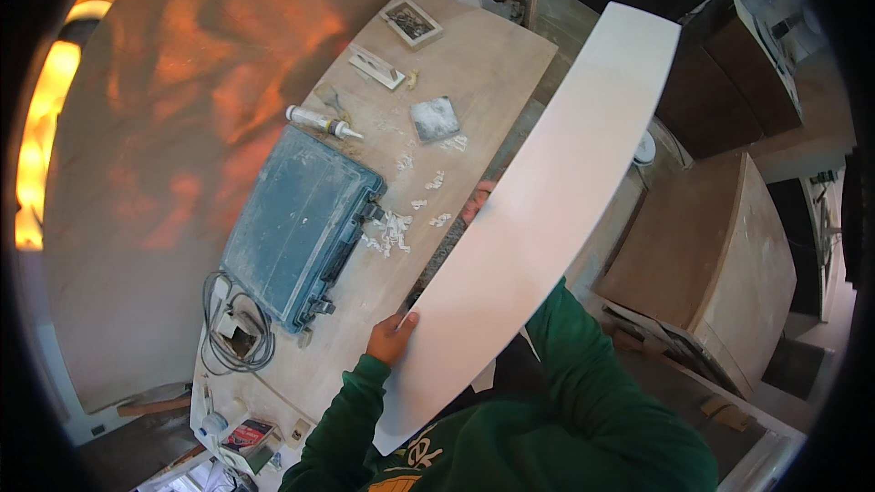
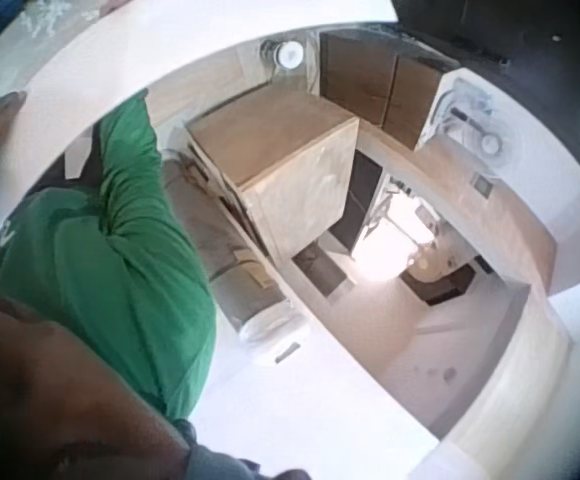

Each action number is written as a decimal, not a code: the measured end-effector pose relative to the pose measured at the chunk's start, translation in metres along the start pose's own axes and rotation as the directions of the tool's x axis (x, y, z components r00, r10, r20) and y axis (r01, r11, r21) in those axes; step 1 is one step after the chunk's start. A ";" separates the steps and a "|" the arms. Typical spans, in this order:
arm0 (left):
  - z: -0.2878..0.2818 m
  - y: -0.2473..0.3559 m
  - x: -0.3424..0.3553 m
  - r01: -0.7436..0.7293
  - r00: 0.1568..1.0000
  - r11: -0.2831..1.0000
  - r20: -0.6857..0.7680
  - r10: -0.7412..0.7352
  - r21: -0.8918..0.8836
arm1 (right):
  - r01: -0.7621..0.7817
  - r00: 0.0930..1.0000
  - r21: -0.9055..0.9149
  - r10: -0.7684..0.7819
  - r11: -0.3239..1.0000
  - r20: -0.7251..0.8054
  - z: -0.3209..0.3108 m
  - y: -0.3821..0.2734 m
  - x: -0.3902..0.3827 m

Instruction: The person installs a white ribbed panel into a wooden cabinet frame, repeatedly adjusting and repositioning it to fit. They then move to a workbench and use a sanding block to smooth the edges of a white rectangular board.

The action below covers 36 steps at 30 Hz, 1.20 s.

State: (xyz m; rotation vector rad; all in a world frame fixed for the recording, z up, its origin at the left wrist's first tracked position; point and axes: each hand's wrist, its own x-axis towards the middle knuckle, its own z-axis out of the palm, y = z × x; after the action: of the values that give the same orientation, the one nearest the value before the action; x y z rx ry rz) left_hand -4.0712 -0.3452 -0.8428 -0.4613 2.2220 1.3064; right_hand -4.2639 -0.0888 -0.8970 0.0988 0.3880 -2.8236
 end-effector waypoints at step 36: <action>-0.001 -0.071 0.231 -0.006 0.964 0.968 -0.255 0.072 0.249 | -0.343 0.923 -0.695 -0.365 -0.632 -0.123 -0.190 -0.040 0.100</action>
State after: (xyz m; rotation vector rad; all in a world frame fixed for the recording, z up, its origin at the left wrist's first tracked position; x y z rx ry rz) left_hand -4.2205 -0.3869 -1.0280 -0.5226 2.5844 1.0156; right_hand -4.3660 -0.0272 -1.0799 0.2214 2.9474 -0.7555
